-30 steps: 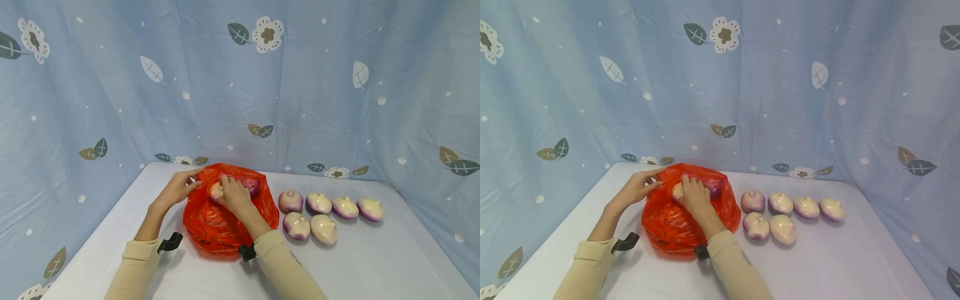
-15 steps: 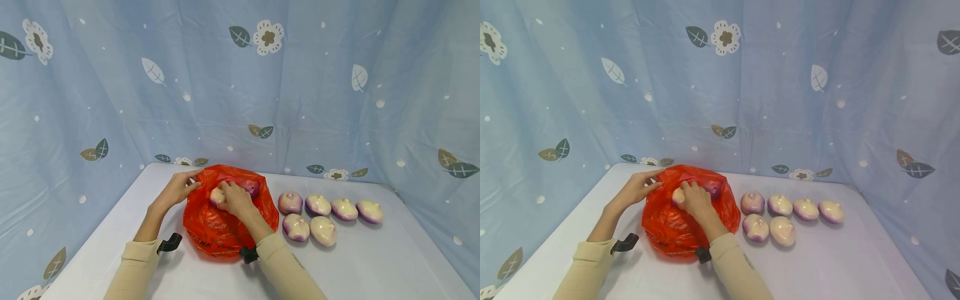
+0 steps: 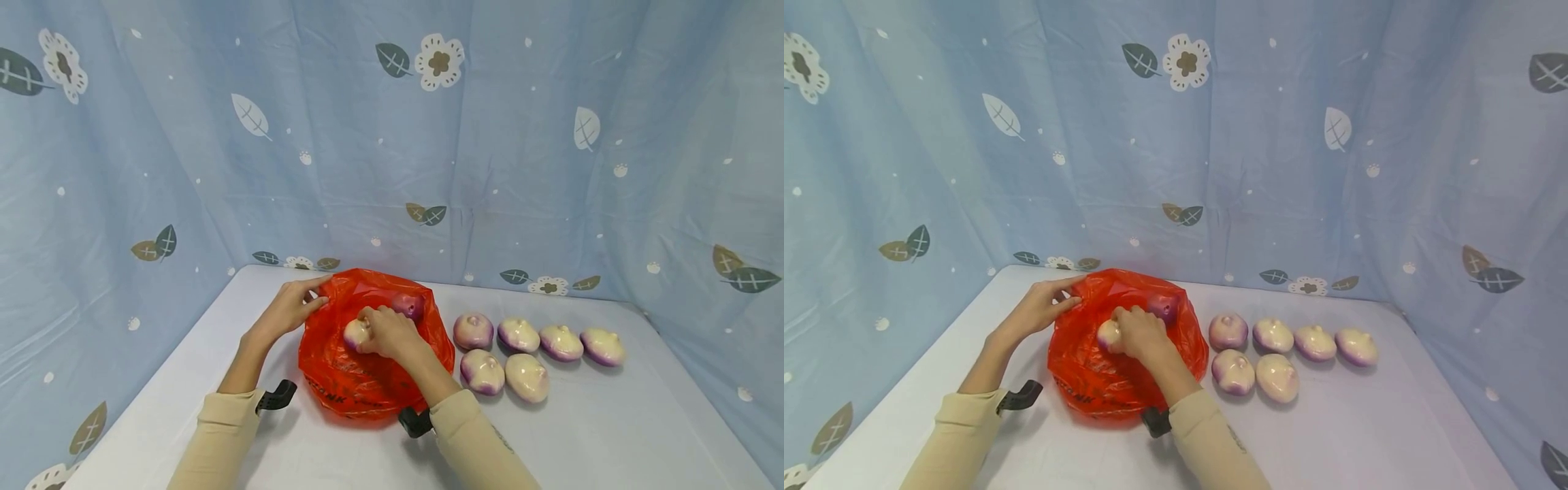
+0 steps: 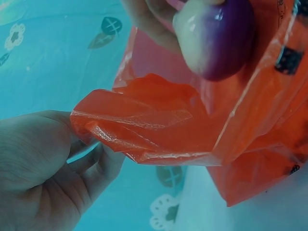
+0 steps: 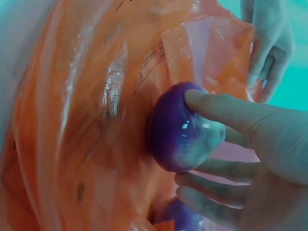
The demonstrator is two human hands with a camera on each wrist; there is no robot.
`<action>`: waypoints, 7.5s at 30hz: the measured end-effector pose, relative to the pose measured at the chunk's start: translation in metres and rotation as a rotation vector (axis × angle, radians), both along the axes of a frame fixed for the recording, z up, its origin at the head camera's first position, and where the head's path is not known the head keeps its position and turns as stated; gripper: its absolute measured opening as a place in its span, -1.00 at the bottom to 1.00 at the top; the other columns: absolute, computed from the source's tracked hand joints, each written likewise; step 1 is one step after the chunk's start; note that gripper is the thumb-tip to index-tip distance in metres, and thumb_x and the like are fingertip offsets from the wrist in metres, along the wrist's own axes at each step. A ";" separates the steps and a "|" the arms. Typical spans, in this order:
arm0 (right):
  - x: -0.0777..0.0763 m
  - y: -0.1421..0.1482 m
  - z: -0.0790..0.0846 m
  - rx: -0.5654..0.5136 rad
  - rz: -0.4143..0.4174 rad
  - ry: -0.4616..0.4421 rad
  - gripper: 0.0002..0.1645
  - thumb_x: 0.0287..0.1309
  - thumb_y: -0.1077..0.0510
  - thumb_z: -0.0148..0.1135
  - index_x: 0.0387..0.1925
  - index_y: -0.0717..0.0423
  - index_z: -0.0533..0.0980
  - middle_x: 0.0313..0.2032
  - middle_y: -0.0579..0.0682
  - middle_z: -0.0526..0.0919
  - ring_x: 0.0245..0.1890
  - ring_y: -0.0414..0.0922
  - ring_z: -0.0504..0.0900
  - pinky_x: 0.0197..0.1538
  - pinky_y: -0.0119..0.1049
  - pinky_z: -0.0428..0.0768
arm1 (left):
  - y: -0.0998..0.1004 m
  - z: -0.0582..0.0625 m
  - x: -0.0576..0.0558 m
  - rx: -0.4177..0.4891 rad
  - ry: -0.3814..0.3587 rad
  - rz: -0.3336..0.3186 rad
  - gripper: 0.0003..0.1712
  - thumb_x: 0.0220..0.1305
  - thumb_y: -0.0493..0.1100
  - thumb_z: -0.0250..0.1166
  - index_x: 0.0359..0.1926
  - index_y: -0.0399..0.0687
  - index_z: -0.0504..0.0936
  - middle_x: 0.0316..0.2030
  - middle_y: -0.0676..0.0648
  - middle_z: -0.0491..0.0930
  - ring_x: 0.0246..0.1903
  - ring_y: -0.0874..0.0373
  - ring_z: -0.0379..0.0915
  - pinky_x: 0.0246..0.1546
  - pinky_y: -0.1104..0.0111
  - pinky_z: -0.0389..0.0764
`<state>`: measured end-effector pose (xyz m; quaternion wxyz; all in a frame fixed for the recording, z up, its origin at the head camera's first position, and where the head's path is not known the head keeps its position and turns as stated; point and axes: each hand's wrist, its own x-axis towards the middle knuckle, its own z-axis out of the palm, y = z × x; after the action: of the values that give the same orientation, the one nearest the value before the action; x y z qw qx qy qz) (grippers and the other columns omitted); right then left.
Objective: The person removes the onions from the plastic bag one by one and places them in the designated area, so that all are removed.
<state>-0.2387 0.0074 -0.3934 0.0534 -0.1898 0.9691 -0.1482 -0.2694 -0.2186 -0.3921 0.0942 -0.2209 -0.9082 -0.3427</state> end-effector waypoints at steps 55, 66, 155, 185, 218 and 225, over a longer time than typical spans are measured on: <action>0.063 0.128 0.023 -0.150 0.072 0.328 -0.22 0.00 0.01 0.50 0.30 -0.12 0.45 0.20 0.03 0.53 0.14 0.08 0.55 0.20 0.15 0.50 | 0.003 -0.001 0.002 -0.012 0.006 0.008 -0.44 0.28 -0.30 0.30 0.31 -0.16 0.48 -0.22 -0.16 0.70 -0.49 0.19 0.53 -0.60 0.44 0.55; 0.070 0.165 0.024 -0.179 0.072 0.405 -0.20 -0.04 0.11 0.52 0.29 -0.06 0.46 0.19 0.06 0.53 0.13 0.10 0.56 0.12 0.09 0.58 | 0.003 -0.002 0.002 -0.007 0.007 0.005 -0.44 0.28 -0.31 0.29 0.31 -0.16 0.48 -0.16 -0.18 0.70 -0.48 0.18 0.52 -0.58 0.46 0.57; 0.085 0.344 0.018 -0.076 -0.098 -0.018 -0.26 -0.09 -0.03 0.52 0.15 0.14 0.52 -0.01 0.13 0.65 -0.11 0.01 0.64 -0.11 -0.11 0.63 | 0.002 -0.002 0.002 0.002 -0.013 -0.001 -0.43 0.29 -0.32 0.28 0.33 -0.16 0.45 -0.08 -0.21 0.68 -0.42 0.15 0.53 -0.53 0.50 0.59; 0.080 0.348 0.007 -0.176 -0.095 -0.213 -0.26 0.09 0.02 0.41 0.23 0.30 0.41 0.10 0.25 0.55 0.03 0.15 0.56 -0.04 -0.05 0.65 | 0.003 -0.003 0.003 -0.024 0.026 -0.005 -0.44 0.26 -0.35 0.30 0.29 -0.22 0.48 -0.28 -0.19 0.70 -0.54 0.22 0.49 -0.64 0.46 0.51; 0.078 0.350 0.006 -0.163 -0.139 -0.227 -0.19 0.06 -0.02 0.43 0.28 0.25 0.37 0.10 0.28 0.52 0.02 0.15 0.55 -0.09 -0.05 0.66 | 0.003 -0.005 0.001 -0.032 0.023 -0.004 -0.44 0.28 -0.30 0.30 0.30 -0.20 0.47 -0.16 -0.19 0.70 -0.49 0.23 0.51 -0.61 0.45 0.54; 0.079 0.349 0.006 -0.178 -0.154 -0.237 -0.17 0.05 0.00 0.44 0.30 0.25 0.35 0.09 0.30 0.52 0.00 0.17 0.57 -0.11 -0.03 0.67 | 0.003 -0.005 0.002 -0.032 0.032 -0.007 -0.44 0.26 -0.32 0.30 0.29 -0.21 0.48 -0.17 -0.20 0.70 -0.49 0.22 0.53 -0.61 0.46 0.54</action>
<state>-0.1601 0.3566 -0.3870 0.1387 -0.1000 0.9508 -0.2583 -0.2675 -0.2152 -0.3973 0.1043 -0.2310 -0.9111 -0.3250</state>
